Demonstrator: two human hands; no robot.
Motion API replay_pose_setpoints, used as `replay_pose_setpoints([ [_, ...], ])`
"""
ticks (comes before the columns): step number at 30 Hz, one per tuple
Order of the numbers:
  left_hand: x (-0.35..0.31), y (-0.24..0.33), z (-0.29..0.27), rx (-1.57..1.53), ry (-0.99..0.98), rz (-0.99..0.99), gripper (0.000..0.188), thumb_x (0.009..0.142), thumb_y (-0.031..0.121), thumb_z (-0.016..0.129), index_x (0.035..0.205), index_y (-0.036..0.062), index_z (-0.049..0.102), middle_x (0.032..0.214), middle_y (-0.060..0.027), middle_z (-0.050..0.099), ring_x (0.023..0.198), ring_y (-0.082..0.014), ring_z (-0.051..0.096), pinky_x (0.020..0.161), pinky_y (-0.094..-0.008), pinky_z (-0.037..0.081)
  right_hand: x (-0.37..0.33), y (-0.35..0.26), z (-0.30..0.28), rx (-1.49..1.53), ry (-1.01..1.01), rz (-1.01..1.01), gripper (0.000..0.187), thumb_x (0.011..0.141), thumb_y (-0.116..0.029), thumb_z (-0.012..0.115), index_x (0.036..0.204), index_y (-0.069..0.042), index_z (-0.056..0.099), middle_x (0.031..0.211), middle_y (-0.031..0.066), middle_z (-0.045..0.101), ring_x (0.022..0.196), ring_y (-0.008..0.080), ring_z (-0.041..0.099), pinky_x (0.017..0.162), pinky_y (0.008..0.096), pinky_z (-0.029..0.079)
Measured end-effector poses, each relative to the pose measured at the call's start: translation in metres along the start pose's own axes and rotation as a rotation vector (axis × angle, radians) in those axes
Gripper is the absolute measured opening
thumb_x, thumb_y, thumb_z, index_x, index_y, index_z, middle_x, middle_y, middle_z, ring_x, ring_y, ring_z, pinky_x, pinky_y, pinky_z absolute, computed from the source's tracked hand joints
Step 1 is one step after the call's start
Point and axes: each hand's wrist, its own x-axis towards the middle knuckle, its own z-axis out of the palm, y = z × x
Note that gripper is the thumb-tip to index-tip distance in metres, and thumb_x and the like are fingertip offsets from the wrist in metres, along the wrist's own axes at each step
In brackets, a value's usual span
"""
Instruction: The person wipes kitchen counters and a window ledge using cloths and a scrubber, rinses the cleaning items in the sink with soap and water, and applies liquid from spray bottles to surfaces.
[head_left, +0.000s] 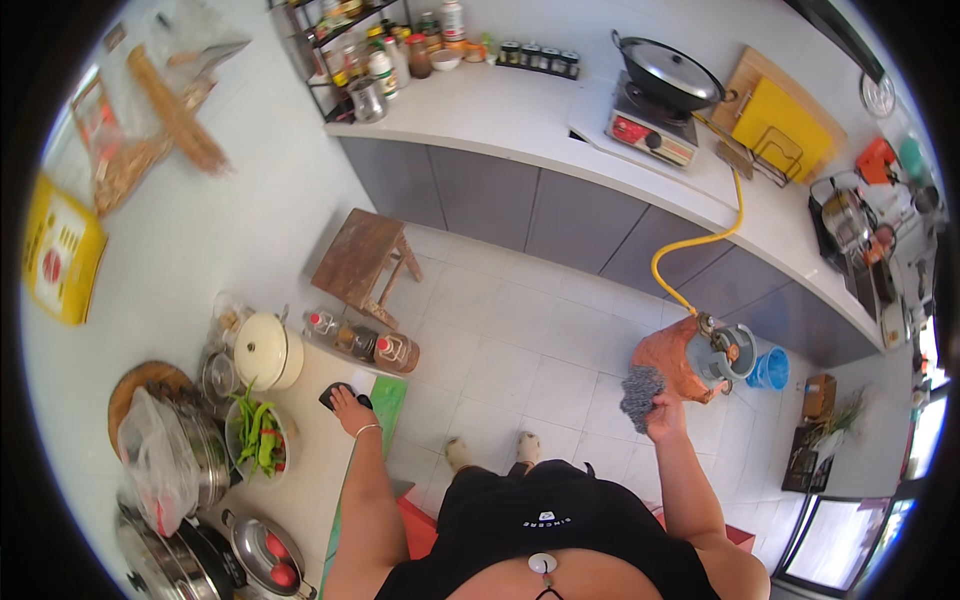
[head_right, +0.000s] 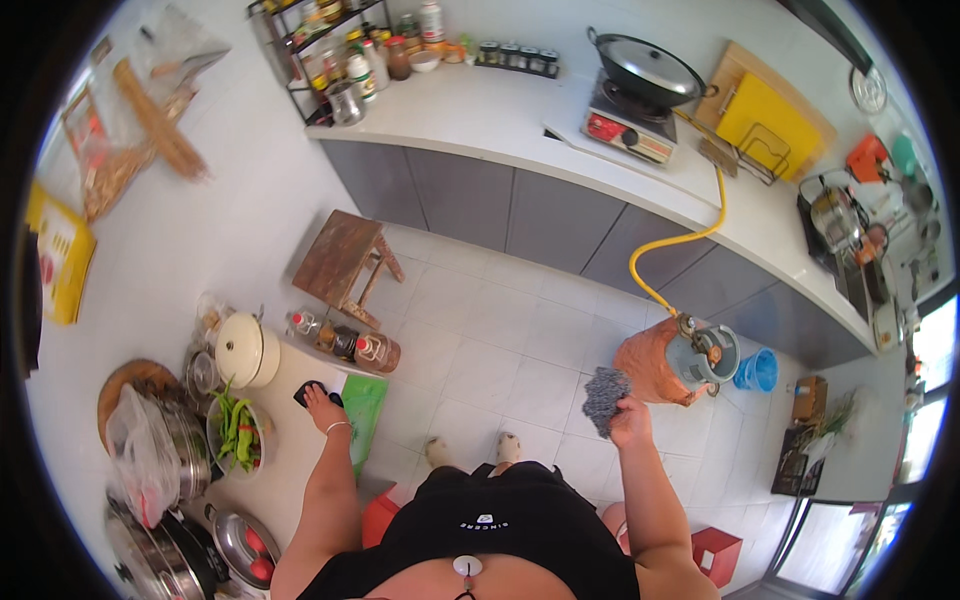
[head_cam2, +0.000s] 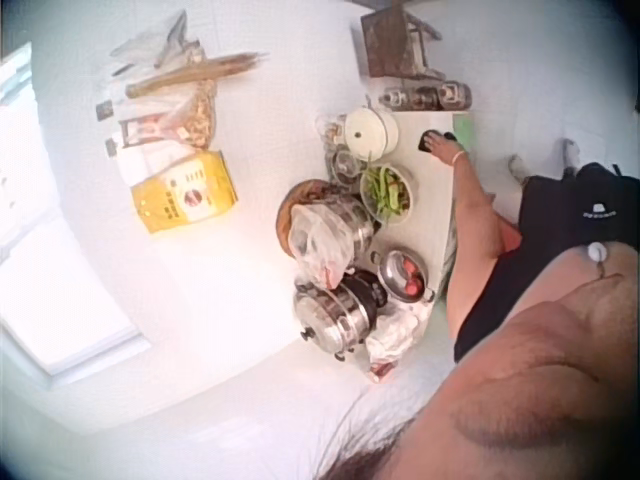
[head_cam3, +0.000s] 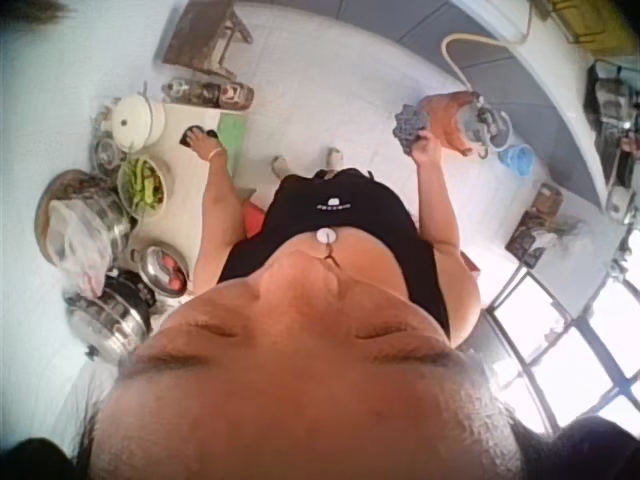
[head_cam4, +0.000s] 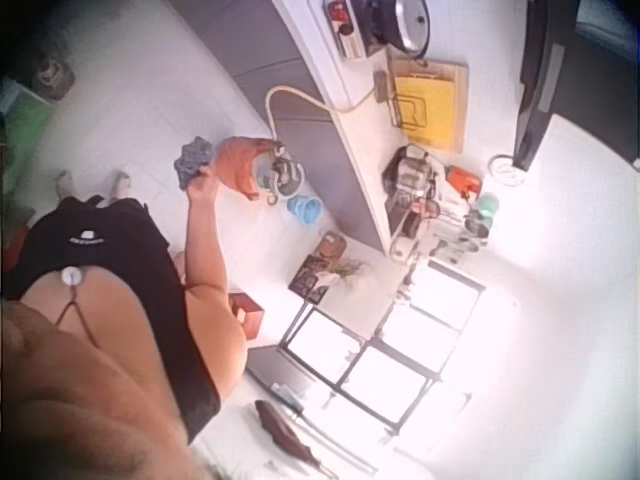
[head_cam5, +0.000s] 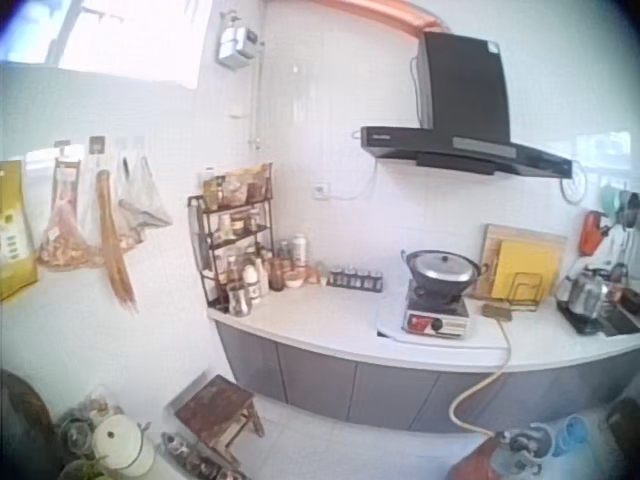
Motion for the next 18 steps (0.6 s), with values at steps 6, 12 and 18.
replay_pose_setpoints([
  [6, -0.005, 0.044, 0.018, -0.027, -0.024, 0.166, 0.050, 0.083, 0.002, 0.046, 0.132, 0.0040, 0.041, 0.142, -0.0141, 0.036, 0.130, -0.0311, 0.033, 0.107, -0.0419, 0.029, -0.019, -0.062, -0.024, 0.058, 0.249, -0.113, 0.049, 0.068, -0.004, 0.043, 0.116, 0.004, 0.048, 0.111, 0.0178, 0.058, 0.103, 0.0351, 0.056, 0.091, 0.0489, 0.045],
  [12, 0.022, 0.063, 0.018, 0.032, 0.030, 0.440, 0.039, 0.077, 0.000, 0.050, 0.116, 0.0072, 0.054, 0.125, -0.0124, 0.054, 0.120, -0.0316, 0.045, 0.100, -0.0370, 0.037, -0.039, -0.049, -0.076, 0.204, 0.277, -0.212, 0.054, 0.067, -0.005, 0.042, 0.120, 0.004, 0.049, 0.113, 0.0199, 0.058, 0.102, 0.0344, 0.057, 0.086, 0.0483, 0.048],
  [18, 0.031, 0.137, 0.041, 0.015, -0.507, 0.611, 0.030, 0.080, 0.006, 0.054, 0.110, 0.0077, 0.053, 0.104, -0.0166, 0.061, 0.094, -0.0345, 0.059, 0.078, -0.0440, 0.048, -0.056, -0.040, -0.075, 0.261, 0.268, -0.318, 0.047, 0.070, -0.007, 0.043, 0.115, 0.003, 0.052, 0.109, 0.0193, 0.060, 0.098, 0.0342, 0.059, 0.085, 0.0478, 0.048],
])
